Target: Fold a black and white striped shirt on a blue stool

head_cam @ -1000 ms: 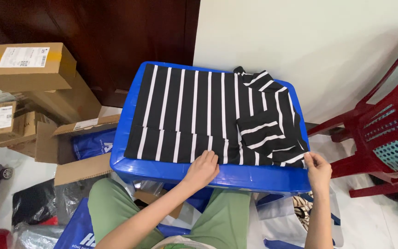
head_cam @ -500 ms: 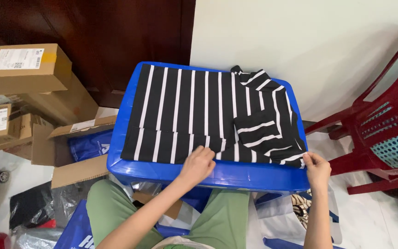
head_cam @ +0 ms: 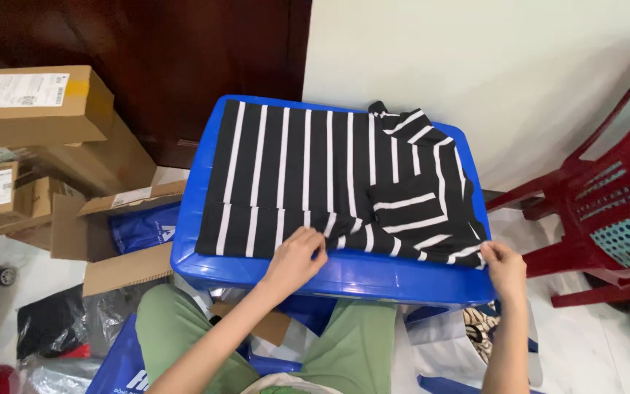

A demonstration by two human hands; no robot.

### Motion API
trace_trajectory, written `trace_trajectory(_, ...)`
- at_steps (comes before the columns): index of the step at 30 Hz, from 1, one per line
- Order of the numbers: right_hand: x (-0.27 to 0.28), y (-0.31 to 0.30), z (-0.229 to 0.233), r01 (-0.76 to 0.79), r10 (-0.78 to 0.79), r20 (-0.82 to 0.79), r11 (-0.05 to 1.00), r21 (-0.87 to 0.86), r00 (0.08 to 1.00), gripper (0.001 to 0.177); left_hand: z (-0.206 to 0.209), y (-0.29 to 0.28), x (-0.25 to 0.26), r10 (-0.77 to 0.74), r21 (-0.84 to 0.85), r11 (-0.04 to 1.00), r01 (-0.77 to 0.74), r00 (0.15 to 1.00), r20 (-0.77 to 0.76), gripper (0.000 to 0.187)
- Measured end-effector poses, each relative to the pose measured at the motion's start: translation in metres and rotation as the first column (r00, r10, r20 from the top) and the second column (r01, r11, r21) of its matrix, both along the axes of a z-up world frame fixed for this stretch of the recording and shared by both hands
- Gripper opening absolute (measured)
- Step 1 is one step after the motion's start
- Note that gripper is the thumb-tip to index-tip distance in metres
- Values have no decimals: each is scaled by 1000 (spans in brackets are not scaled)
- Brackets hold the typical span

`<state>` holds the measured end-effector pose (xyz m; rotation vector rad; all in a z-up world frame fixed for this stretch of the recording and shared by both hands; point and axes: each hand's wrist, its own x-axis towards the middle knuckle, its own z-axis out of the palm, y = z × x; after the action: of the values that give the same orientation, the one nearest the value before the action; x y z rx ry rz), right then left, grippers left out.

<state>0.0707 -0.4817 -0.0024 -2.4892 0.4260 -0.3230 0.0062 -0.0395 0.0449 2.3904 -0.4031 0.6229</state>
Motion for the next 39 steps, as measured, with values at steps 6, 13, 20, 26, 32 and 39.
trace_trajectory(6,-20,50,74,-63,73,-98,993,96,993,27,12,81,-18,183,-105,973,-206,963,-199,13)
trace_trajectory(13,-4,159,80,-417,407,99,902,111,908,18,-35,139,-10,631,252,771,-585,754,-181,32)
trace_trajectory(20,-3,252,101,-722,698,-210,689,-65,685,32,-26,134,-7,547,-120,785,-608,770,-328,12)
trace_trajectory(26,8,224,48,-696,690,-96,713,-79,718,31,-11,135,-6,382,-405,742,-534,834,-398,11)
trace_trajectory(32,20,209,30,-673,673,-22,740,7,739,23,14,152,-9,493,-85,824,-560,783,-378,11)
trace_trajectory(39,21,210,44,-696,697,-3,717,49,718,19,-45,169,-3,420,-149,834,-532,786,-455,15)
